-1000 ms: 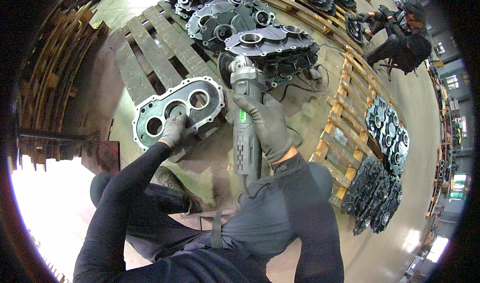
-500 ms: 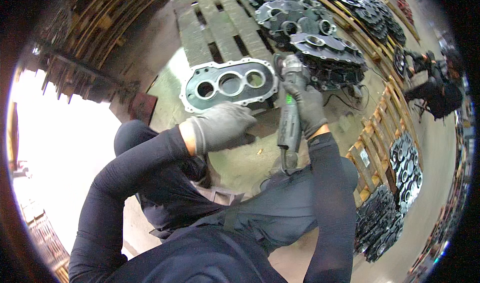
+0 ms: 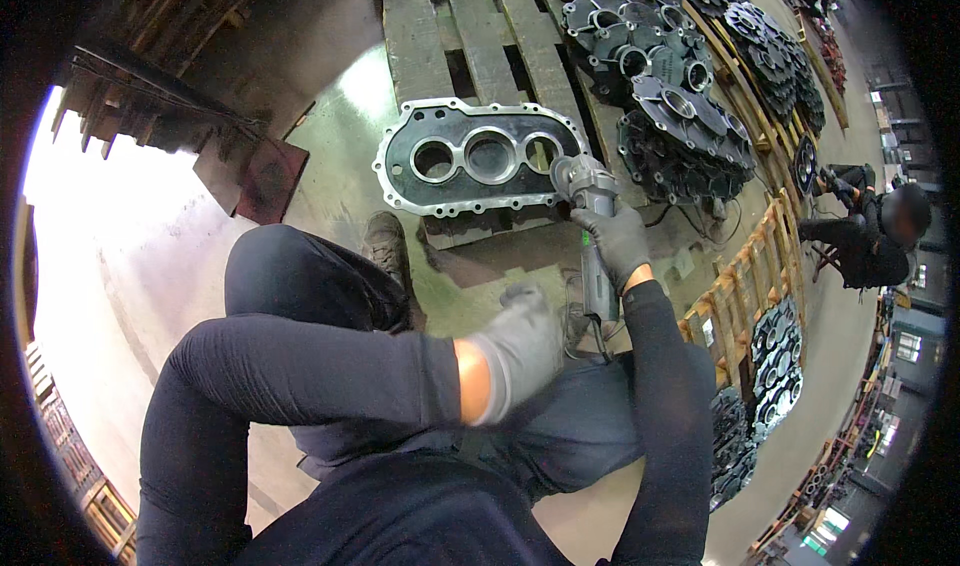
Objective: The person sits on the floor and uses a handheld angle grinder to smooth the edges and surfaces of metal engine parts placed on a wooden pallet. They repeatedly reposition the parts and grind different areas.
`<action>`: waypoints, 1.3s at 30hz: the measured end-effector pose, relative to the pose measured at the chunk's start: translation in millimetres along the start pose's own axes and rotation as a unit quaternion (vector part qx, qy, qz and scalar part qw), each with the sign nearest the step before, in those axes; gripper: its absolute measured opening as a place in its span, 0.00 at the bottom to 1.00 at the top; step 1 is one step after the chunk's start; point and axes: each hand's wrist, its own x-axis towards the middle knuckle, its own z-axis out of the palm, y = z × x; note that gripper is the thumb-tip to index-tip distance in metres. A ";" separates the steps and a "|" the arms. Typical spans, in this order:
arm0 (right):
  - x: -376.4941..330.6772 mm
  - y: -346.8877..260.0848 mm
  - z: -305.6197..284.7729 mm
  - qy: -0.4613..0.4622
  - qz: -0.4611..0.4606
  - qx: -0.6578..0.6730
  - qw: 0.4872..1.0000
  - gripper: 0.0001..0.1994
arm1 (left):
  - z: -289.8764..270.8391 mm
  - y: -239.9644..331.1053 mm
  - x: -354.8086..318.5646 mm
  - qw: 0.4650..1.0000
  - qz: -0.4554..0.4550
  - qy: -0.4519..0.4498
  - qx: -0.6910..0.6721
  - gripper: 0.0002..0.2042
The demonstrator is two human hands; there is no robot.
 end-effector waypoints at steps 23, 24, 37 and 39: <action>78.1 -50.5 28.5 -0.056 -0.066 -0.144 0.986 0.28 | -15.5 20.9 -2.7 0.999 0.022 0.010 0.028 0.15; 75.0 -55.6 30.6 -0.064 -0.070 -0.154 0.984 0.29 | -16.6 18.3 -6.4 0.999 0.023 0.021 0.021 0.15; 73.6 -84.2 59.4 -0.147 -0.058 -0.077 0.984 0.30 | -22.1 13.8 -8.9 0.999 0.032 -0.003 0.040 0.16; 76.4 -88.7 63.0 -0.145 -0.074 -0.115 0.980 0.30 | -22.9 11.3 -7.3 0.998 0.041 -0.001 0.043 0.16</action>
